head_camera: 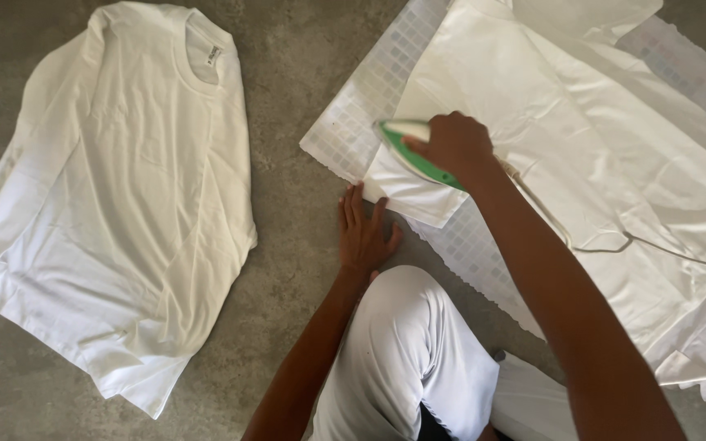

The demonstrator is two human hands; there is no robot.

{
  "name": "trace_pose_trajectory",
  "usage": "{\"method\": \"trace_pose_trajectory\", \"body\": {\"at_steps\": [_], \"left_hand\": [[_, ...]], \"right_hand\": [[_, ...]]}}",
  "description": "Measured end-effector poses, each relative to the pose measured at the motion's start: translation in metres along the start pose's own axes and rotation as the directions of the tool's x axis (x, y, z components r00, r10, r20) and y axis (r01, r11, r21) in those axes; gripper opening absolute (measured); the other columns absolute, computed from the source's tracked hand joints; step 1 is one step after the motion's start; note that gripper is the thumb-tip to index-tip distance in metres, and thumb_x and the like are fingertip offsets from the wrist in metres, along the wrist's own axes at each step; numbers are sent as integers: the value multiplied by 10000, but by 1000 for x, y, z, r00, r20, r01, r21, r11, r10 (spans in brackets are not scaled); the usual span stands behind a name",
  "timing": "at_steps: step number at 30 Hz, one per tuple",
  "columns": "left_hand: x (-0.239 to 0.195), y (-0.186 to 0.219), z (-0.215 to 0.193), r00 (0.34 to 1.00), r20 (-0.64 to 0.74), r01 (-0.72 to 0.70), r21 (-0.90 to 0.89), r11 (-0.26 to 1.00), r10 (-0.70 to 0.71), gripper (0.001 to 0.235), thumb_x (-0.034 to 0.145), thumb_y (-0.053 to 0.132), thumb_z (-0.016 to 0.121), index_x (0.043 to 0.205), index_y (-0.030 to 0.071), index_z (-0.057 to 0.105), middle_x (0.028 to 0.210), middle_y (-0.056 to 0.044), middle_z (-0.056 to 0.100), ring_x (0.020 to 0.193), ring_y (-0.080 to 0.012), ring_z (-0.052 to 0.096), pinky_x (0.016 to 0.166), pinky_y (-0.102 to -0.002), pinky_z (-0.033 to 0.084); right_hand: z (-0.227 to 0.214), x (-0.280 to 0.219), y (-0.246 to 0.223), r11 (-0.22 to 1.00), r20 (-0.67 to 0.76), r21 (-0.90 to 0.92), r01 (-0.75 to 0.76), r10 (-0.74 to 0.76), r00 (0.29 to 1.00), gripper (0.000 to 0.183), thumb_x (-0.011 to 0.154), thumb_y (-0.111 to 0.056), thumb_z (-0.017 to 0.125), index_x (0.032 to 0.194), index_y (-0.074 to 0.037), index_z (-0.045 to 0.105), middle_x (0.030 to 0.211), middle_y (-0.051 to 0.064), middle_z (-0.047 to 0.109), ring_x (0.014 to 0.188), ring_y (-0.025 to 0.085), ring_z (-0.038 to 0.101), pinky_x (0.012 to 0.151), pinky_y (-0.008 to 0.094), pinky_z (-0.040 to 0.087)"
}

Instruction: The person irons a white t-shirt laid out on a protective sheet on the floor. They use a green electric iron to smooth the fabric, moving it back and forth across the shirt's surface while holding the garment flat with their other hand.

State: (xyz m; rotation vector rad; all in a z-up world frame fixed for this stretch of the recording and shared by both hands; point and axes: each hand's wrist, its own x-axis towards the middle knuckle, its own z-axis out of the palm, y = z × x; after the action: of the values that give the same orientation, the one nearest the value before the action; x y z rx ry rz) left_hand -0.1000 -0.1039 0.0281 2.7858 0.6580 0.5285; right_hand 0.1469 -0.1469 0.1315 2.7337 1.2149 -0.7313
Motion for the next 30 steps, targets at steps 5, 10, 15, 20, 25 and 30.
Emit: {"method": "trace_pose_trajectory", "body": {"at_steps": [5,10,15,20,25,30], "left_hand": [[-1,-3,5,1000,4,12,26,1000,-12,533,845,460,674,1286,185,559,1530,-236,426,1488,-437,430,1216,-609,346],[-8,-5,1,998,53,41,-33,999,-39,529,867,400,664,1307,155,499,1529,-217,411,1496,-414,414,1232,-596,339],[6,-17,-4,989,49,150,-307,940,-142,344,995,104,504,1338,130,491,1457,-156,482,1452,-362,474,1214,-573,357],[33,-62,20,982,66,187,-153,970,-178,353,1055,157,645,1398,242,634,1535,-44,499,1493,-335,390,1104,-735,350],[71,-88,-5,978,211,39,-158,987,-5,304,1088,348,591,1391,336,617,1631,37,446,1606,-285,236,1206,-792,62],[73,-102,-6,961,264,-41,-147,988,79,350,1127,434,479,1470,402,539,1671,92,391,1608,-218,249,1264,-690,47]], "right_hand": [[3,-11,-9,986,-40,112,-123,128,991,917,981,-834,463,1136,29,733,1053,290,728,1034,519,728,815,628,587],[15,-43,-2,986,8,115,-118,118,993,860,991,-788,470,1149,14,739,1057,274,729,1038,507,733,818,617,590],[13,-64,-10,982,15,134,-136,135,991,914,993,-809,453,1169,45,728,1073,306,726,1065,522,722,852,629,581],[16,-77,-6,986,27,134,-97,94,995,879,985,-800,467,1171,16,737,1061,275,727,1059,502,731,850,624,586],[23,-75,-19,997,78,75,-15,9,997,929,939,-875,426,1181,-38,749,1078,252,731,1072,472,732,893,605,579],[19,-75,-22,998,101,23,53,-55,993,872,938,-861,433,1150,-84,768,1028,201,740,1020,429,755,861,574,592]]}}
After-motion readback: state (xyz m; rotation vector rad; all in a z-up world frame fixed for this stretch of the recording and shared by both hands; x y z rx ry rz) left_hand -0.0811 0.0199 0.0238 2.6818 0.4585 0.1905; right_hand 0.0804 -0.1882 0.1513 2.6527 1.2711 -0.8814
